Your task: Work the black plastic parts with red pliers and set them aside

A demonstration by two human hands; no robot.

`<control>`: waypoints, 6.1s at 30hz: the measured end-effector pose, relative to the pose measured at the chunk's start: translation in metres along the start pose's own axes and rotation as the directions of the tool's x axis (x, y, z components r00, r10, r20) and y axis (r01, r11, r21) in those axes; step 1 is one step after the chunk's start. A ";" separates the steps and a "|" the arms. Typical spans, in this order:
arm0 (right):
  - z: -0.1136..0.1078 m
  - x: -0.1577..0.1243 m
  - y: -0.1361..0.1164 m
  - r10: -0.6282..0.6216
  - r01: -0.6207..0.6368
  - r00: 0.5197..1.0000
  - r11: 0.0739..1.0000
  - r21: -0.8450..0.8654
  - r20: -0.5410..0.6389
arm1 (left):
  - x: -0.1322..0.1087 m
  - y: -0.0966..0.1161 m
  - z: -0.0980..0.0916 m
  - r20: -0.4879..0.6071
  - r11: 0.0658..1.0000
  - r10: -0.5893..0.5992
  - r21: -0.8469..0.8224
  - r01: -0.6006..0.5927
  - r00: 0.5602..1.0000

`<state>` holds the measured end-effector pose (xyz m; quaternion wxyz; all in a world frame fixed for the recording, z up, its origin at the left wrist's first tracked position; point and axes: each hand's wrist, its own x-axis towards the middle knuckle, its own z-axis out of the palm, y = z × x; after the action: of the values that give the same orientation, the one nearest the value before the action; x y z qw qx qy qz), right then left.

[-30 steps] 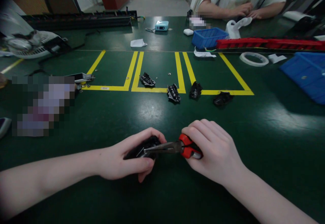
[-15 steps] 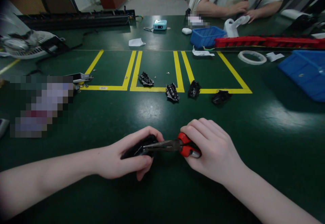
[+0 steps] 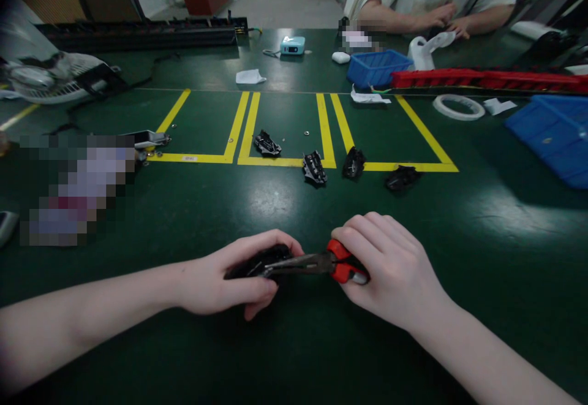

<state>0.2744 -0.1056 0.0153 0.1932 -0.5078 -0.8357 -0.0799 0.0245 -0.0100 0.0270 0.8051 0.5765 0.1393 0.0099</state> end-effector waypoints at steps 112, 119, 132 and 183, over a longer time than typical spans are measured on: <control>0.008 -0.006 0.022 0.179 -0.172 0.980 0.982 0.075 -0.092 | 0.010 -0.018 -0.014 -0.253 0.893 0.318 0.403 -0.199 0.914; 0.004 -0.004 0.017 0.178 -0.170 0.980 0.981 0.090 -0.089 | 0.005 -0.015 -0.011 -0.128 0.403 0.388 0.914 -0.044 0.913; 0.007 -0.004 0.010 0.180 -0.168 0.980 0.978 0.121 -0.089 | 0.000 -0.004 -0.028 0.000 0.155 0.347 0.986 -0.057 0.938; -0.005 0.012 -0.021 0.152 -0.155 0.987 0.985 0.070 0.056 | 0.002 -0.007 -0.038 0.062 0.083 0.362 0.992 -0.098 0.930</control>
<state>0.2524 -0.1073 0.0256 0.1964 -0.5651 -0.8010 -0.0212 0.0161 0.0234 0.0084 0.1919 0.9714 0.0976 0.1001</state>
